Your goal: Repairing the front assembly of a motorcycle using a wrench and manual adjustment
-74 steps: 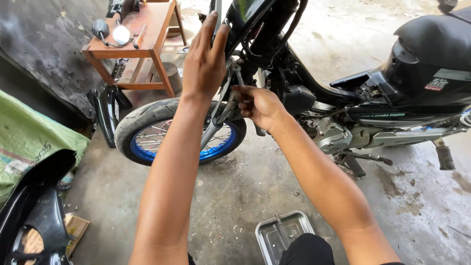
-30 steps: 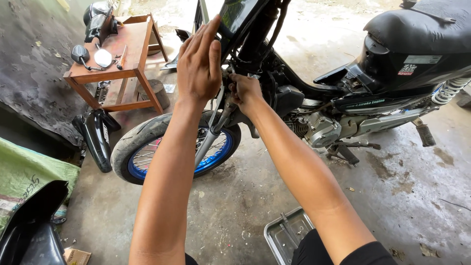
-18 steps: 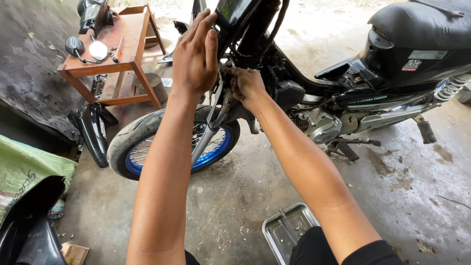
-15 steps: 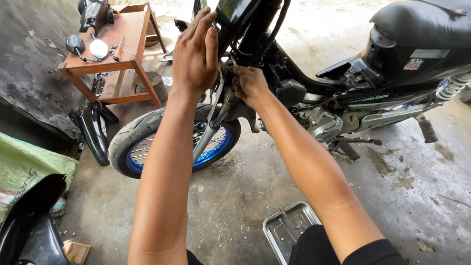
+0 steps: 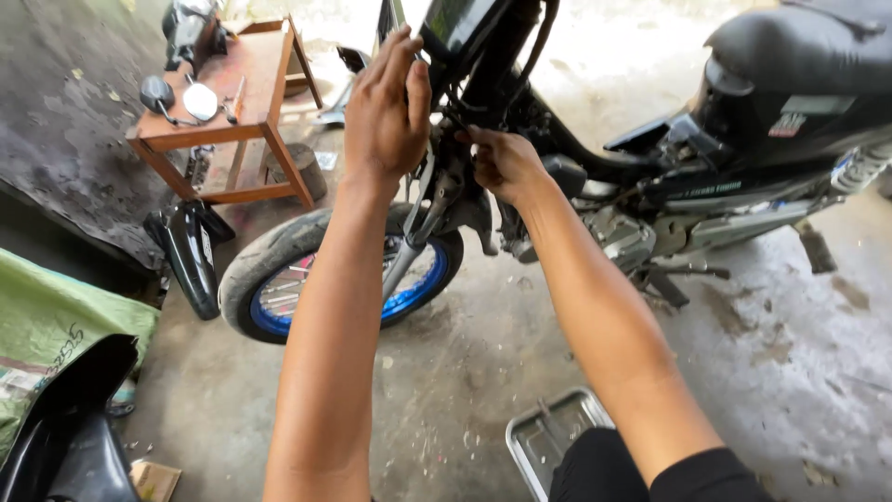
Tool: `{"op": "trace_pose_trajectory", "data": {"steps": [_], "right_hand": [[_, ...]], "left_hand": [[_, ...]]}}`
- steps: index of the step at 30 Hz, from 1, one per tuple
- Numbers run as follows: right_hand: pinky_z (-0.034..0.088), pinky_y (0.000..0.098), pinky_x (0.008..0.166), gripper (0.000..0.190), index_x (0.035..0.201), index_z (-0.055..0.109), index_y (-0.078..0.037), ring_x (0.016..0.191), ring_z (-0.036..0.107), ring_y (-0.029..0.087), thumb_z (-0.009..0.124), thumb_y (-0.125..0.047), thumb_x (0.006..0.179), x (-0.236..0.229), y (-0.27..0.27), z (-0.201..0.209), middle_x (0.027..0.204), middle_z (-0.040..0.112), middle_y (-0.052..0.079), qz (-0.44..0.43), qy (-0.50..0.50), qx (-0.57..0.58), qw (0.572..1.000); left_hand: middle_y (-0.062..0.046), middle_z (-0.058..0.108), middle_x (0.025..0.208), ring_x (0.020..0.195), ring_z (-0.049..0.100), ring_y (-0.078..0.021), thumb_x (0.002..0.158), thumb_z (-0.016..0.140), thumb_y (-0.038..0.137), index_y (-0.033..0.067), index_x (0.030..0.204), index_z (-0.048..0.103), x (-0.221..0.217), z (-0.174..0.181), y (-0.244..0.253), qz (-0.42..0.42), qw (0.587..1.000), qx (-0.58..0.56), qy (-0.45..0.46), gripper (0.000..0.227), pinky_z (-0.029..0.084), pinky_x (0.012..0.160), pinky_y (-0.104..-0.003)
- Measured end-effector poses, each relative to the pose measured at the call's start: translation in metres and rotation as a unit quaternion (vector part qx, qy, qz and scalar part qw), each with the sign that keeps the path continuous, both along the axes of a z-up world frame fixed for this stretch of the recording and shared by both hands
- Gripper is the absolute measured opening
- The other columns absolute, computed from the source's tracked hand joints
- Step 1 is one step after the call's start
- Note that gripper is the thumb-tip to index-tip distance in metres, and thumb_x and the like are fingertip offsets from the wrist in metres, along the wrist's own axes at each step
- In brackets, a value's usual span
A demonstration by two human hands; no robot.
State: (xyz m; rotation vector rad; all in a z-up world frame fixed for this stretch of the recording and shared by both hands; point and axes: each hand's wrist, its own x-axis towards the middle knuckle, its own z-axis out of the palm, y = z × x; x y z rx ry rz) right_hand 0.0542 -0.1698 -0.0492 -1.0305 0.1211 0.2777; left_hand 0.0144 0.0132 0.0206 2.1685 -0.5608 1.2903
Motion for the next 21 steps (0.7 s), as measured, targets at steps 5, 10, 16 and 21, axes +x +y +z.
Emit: {"op": "trace_pose_trajectory", "data": {"steps": [5, 10, 16, 21], "right_hand": [[0.019, 0.0234, 0.039, 0.025, 0.093, 0.074, 0.005, 0.04, 0.028, 0.007, 0.064, -0.017, 0.102, -0.003, 0.008, -0.005, 0.053, 0.037, -0.003, -0.043, 0.018, -0.018, 0.999], [0.025, 0.0221, 0.035, 0.028, 0.091, 0.072, 0.003, 0.04, 0.037, 0.008, 0.058, -0.016, 0.105, -0.014, 0.014, 0.005, 0.059, 0.047, 0.001, -0.092, -0.003, -0.111, 0.99], [0.02, 0.0244, 0.039, 0.028, 0.094, 0.064, -0.003, 0.042, 0.035, 0.009, 0.043, -0.016, 0.107, -0.017, 0.031, -0.007, 0.063, 0.051, 0.004, -0.033, -0.004, -0.097, 0.995], [0.023, 0.0241, 0.034, 0.027, 0.098, 0.065, 0.001, 0.04, 0.034, 0.007, 0.05, -0.018, 0.11, -0.026, 0.056, 0.003, 0.066, 0.058, 0.008, -0.002, -0.072, -0.102, 0.992]], "left_hand": [[-0.013, 0.066, 0.138, 0.129, 0.064, -0.0322, 0.109, 0.042, 0.028, 0.0048, 0.127, 0.065, -0.002, -0.006, 0.002, 0.011, 1.0, 0.009, 0.01, 0.037, 0.05, 0.103, -0.046], [-0.01, 0.066, 0.139, 0.128, 0.066, -0.0275, 0.109, 0.043, 0.028, 0.0061, 0.128, 0.065, 0.0, -0.004, -0.004, 0.035, 0.999, 0.016, 0.006, 0.036, 0.049, 0.104, -0.043], [-0.009, 0.065, 0.14, 0.129, 0.063, -0.0267, 0.109, 0.043, 0.028, 0.0065, 0.126, 0.065, -0.002, -0.003, -0.005, 0.041, 0.999, 0.015, 0.012, 0.035, 0.045, 0.105, -0.044], [-0.012, 0.066, 0.139, 0.129, 0.064, -0.028, 0.109, 0.041, 0.028, 0.004, 0.124, 0.066, 0.001, -0.004, -0.003, 0.039, 0.999, 0.034, 0.003, 0.037, 0.043, 0.105, -0.044]]}}
